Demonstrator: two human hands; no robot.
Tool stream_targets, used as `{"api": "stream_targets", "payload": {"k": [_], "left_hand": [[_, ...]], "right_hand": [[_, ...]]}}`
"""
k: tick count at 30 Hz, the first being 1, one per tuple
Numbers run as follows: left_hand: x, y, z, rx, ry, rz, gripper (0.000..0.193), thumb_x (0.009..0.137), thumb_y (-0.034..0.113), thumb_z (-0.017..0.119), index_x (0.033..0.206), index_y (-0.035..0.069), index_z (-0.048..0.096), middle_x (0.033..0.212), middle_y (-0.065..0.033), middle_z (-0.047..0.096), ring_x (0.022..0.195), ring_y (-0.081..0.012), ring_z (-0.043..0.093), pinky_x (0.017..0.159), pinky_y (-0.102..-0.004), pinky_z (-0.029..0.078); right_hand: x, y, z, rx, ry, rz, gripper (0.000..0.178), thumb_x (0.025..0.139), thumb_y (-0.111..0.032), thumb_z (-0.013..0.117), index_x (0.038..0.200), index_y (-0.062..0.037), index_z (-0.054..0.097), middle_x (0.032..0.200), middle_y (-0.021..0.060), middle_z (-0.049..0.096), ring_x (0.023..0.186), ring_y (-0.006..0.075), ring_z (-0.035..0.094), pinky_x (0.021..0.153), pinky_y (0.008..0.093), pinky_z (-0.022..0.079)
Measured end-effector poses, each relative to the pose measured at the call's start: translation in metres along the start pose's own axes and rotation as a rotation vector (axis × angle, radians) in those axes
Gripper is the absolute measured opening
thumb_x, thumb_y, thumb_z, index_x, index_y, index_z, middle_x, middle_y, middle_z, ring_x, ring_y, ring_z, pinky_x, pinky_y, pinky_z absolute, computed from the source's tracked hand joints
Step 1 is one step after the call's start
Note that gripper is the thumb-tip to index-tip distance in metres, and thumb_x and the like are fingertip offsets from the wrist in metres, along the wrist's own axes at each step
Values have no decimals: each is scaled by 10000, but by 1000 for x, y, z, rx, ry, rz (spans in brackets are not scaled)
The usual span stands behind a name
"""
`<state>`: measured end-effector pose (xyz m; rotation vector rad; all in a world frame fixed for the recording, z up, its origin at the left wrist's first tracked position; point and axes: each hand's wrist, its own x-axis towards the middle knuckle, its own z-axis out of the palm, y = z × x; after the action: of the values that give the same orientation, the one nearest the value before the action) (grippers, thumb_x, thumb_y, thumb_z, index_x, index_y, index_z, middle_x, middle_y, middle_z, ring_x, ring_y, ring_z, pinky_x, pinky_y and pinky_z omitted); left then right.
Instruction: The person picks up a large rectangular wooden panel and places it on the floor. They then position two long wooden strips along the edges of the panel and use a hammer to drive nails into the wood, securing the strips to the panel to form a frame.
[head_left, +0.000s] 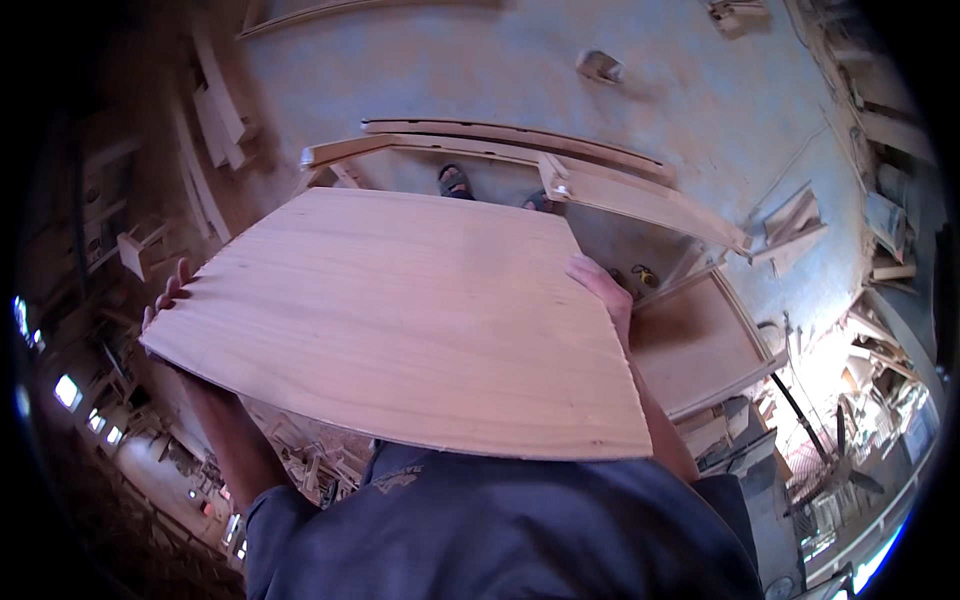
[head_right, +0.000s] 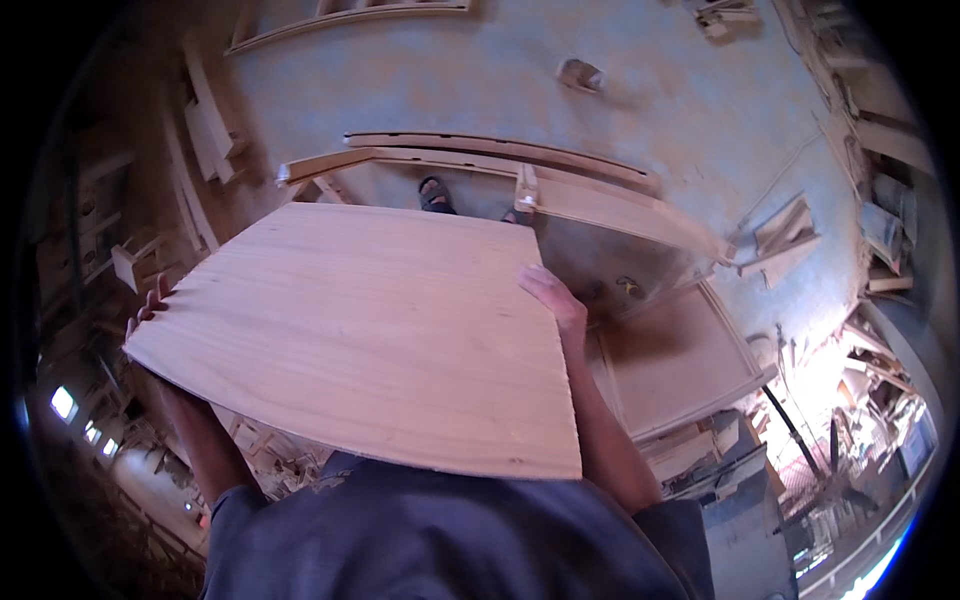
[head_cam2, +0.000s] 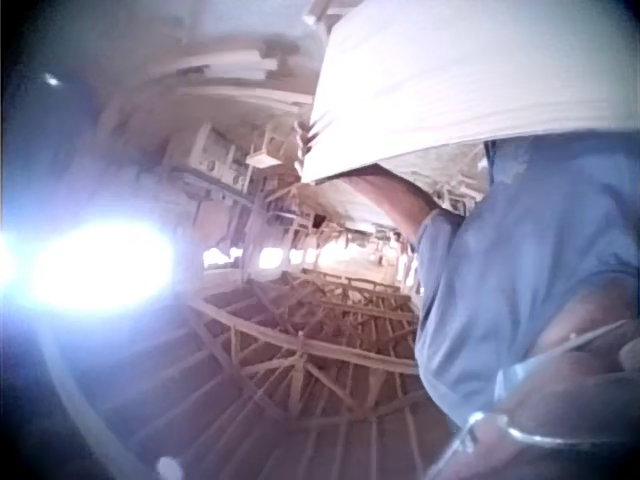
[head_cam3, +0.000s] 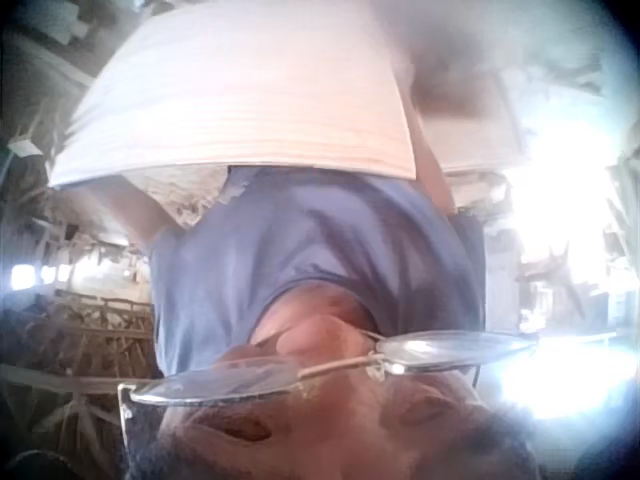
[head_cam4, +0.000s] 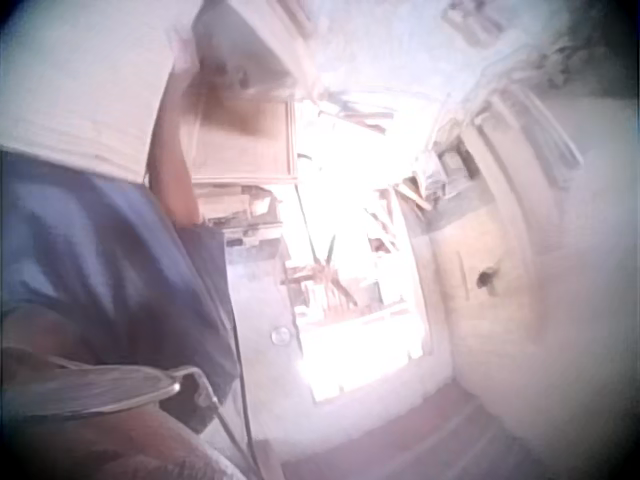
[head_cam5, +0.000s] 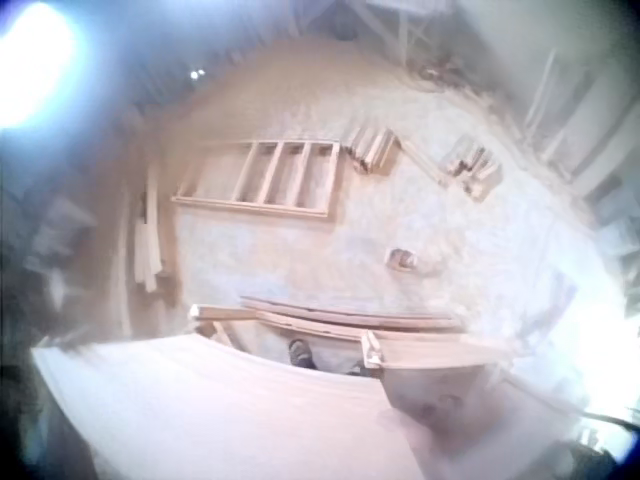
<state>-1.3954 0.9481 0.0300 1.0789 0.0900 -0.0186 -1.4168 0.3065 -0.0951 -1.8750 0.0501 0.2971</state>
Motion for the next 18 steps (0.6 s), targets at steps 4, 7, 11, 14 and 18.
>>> {"api": "stream_targets", "payload": {"k": [4,7,11,14,18], "left_hand": [[23,3,17,140,-29,172,527,1051,346,267,1168,91,714,1198,-121,730,1322,-415,539,1214,-610,257],[26,0,-6,84,-18,215,538,1045,323,249,1148,70,712,1143,-87,750,1249,-431,599,1208,-630,269],[54,-9,25,-17,64,139,530,1014,311,285,1001,74,759,1069,-103,763,1234,-413,610,1206,-568,290],[67,-7,25,-118,214,31,497,972,301,337,857,98,776,1033,-172,758,1248,-401,600,1174,-473,333],[79,-6,11,-30,397,-29,495,974,296,340,837,75,761,1020,-180,753,1231,-408,606,1170,-500,332]], "right_hand": [[-8,-19,-5,-127,36,19,276,874,-82,663,1124,14,726,1199,166,710,1204,280,656,1074,369,471],[-9,-24,-1,-110,39,14,288,877,-90,656,1125,45,717,1189,169,711,1204,292,652,1084,385,460],[6,-50,7,-65,63,44,325,867,-107,668,1137,68,709,1190,177,708,1202,300,649,1094,395,448],[6,-43,15,-60,81,61,351,854,-115,678,1151,71,707,1199,187,704,1211,299,642,1101,393,440],[20,-52,23,-153,5,83,412,892,-181,645,1205,84,686,1283,222,668,1276,300,601,1123,406,421]]}}
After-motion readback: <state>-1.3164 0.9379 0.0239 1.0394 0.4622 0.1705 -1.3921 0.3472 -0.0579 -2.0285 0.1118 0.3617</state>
